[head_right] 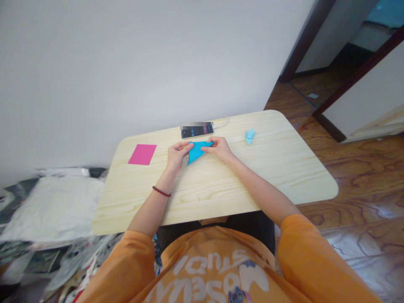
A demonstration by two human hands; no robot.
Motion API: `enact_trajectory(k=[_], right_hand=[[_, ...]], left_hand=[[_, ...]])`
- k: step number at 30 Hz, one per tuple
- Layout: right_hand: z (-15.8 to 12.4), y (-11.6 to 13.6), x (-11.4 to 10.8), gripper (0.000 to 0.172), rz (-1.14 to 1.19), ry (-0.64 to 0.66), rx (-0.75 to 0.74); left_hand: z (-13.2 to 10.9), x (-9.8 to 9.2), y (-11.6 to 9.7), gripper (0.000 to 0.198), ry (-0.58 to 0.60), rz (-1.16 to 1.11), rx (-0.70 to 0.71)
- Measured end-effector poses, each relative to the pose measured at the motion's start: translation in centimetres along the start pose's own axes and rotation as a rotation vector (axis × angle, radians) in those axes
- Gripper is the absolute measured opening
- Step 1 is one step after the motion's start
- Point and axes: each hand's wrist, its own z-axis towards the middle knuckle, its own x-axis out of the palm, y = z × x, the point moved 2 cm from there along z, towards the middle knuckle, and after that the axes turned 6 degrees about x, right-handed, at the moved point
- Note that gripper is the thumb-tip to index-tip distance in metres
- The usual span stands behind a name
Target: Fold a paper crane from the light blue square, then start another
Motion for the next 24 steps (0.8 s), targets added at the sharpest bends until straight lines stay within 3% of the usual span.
enact_trajectory(k=[6, 12, 17, 24], right_hand=[[-0.1, 0.2, 0.1, 0.042, 0.027, -0.007, -0.018], [-0.3, 0.1, 0.9, 0.074, 0.153, 0.047, -0.024], [0.0, -0.4, 1.2, 0.059, 0.144, 0.027, 0.034], [0.6, 0.0, 1.0, 0.063, 0.206, 0.009, 0.082]], left_hand=[[-0.1, 0.1, -0.1, 0.037, -0.035, 0.004, 0.019], [-0.2, 0.5, 0.0, 0.035, -0.176, -0.019, 0.080], [-0.4, 0.8, 0.3, 0.033, -0.235, -0.044, 0.107], [-0.6, 1.1, 0.3, 0.029, -0.333, -0.058, 0.197]])
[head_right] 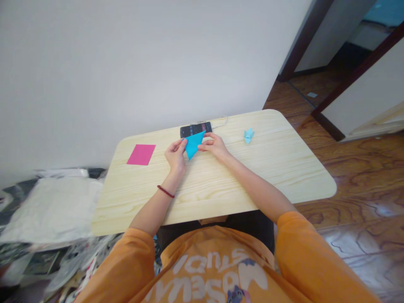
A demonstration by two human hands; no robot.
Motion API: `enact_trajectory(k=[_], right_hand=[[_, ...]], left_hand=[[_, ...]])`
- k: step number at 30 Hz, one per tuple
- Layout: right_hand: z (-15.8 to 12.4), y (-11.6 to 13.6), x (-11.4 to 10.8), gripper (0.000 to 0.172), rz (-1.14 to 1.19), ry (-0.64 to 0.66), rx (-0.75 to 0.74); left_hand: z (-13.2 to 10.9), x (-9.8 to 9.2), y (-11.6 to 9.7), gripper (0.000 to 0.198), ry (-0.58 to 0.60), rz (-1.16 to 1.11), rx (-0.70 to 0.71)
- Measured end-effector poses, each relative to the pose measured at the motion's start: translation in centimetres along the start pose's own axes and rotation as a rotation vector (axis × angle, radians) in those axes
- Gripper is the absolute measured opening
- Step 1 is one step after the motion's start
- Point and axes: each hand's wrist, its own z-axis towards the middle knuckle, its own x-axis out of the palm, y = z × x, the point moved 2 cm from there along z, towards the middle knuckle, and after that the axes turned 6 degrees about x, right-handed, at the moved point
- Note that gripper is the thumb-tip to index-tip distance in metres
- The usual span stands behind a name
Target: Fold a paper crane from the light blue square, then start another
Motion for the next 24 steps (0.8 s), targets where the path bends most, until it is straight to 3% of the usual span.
enact_trajectory(k=[18, 24], right_hand=[[0.58, -0.59, -0.17, 0.042, 0.104, 0.037, 0.043], [0.32, -0.73, 0.01, 0.041, 0.088, 0.017, 0.031]], left_hand=[[-0.09, 0.01, 0.71, 0.033, -0.046, -0.088, -0.052], [-0.36, 0.18, 0.83, 0.032, 0.006, -0.063, -0.102]])
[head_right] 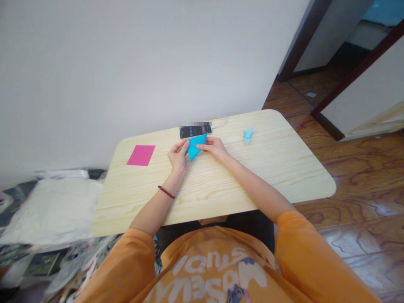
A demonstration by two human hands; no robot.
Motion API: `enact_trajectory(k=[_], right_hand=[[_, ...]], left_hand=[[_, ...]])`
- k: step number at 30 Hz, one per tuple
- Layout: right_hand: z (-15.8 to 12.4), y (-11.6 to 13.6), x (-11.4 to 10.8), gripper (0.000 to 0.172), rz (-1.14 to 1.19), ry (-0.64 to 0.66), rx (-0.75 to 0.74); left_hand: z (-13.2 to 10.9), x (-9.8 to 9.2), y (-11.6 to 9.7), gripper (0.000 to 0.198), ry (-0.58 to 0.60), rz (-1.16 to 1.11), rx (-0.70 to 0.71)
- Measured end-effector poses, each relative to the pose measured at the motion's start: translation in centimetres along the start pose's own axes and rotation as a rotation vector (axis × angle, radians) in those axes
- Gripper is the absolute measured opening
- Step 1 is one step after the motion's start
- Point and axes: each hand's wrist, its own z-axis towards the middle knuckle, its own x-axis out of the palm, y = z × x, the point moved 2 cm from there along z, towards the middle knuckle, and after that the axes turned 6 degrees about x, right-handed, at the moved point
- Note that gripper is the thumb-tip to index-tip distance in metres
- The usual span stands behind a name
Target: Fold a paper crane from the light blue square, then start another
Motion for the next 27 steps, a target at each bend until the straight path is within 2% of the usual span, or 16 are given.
enact_trajectory(k=[4, 11, 16, 19, 27], right_hand=[[0.2, -0.1, -0.2, 0.038, -0.007, -0.016, 0.002], [0.3, 0.4, -0.4, 0.040, 0.027, -0.021, -0.019], [0.4, 0.5, -0.9, 0.034, 0.060, -0.111, -0.091], [0.6, 0.6, -1.4, 0.037, 0.121, -0.154, -0.098], [0.8, 0.7, -1.6, 0.035, 0.192, -0.141, -0.119]], left_hand=[[-0.1, 0.2, 0.1, 0.032, 0.053, 0.020, -0.008], [-0.1, 0.3, -0.2, 0.031, 0.031, -0.007, 0.002], [-0.3, 0.4, -0.1, 0.032, 0.052, -0.001, -0.027], [-0.3, 0.4, 0.1, 0.031, 0.067, 0.000, -0.039], [-0.4, 0.5, 0.1, 0.033, 0.080, 0.006, -0.095]])
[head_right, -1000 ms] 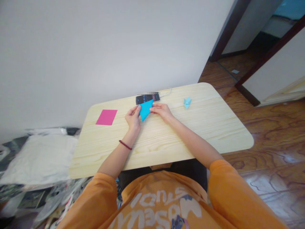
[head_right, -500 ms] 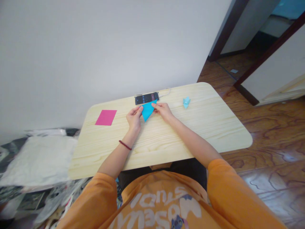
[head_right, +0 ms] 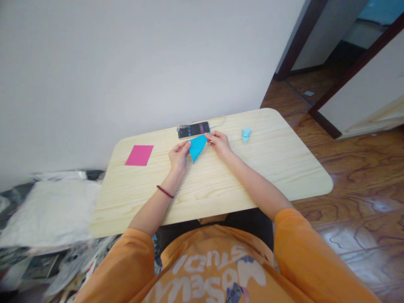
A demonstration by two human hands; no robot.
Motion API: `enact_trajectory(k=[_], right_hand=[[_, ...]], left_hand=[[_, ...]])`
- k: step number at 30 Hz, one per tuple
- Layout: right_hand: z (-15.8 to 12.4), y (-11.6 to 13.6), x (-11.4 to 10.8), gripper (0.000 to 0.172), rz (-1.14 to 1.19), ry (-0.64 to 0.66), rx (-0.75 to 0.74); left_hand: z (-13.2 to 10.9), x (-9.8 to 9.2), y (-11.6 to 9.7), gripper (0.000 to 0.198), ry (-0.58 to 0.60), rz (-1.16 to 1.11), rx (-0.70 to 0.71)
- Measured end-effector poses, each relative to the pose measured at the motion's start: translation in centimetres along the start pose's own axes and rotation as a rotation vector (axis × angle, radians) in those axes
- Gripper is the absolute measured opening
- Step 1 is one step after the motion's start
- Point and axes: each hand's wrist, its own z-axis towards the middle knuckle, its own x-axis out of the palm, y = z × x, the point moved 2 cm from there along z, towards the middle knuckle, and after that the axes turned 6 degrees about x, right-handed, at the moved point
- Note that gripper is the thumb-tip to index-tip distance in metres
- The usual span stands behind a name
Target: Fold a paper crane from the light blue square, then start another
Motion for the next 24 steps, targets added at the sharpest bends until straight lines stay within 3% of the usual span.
enact_trajectory(k=[4, 9, 11, 18, 24], right_hand=[[0.2, 0.0, -0.1, 0.028, 0.017, -0.046, 0.009], [0.6, 0.6, -1.1, 0.020, 0.053, -0.199, -0.031], [0.5, 0.8, -1.0, 0.021, 0.023, -0.185, -0.028], [-0.7, -0.3, 1.3, 0.041, -0.163, -0.025, -0.012], [-0.9, -0.5, 1.0, 0.053, -0.397, -0.090, -0.146]], left_hand=[[0.0, 0.0, 0.0, 0.033, -0.005, -0.001, -0.010], [0.0, -0.3, -0.2, 0.033, -0.047, 0.008, 0.002], [0.0, -0.4, -0.1, 0.033, -0.065, 0.008, 0.008], [0.3, -0.4, 0.3, 0.031, -0.100, -0.009, 0.039], [0.2, -0.1, 0.3, 0.031, -0.087, 0.001, 0.030]])
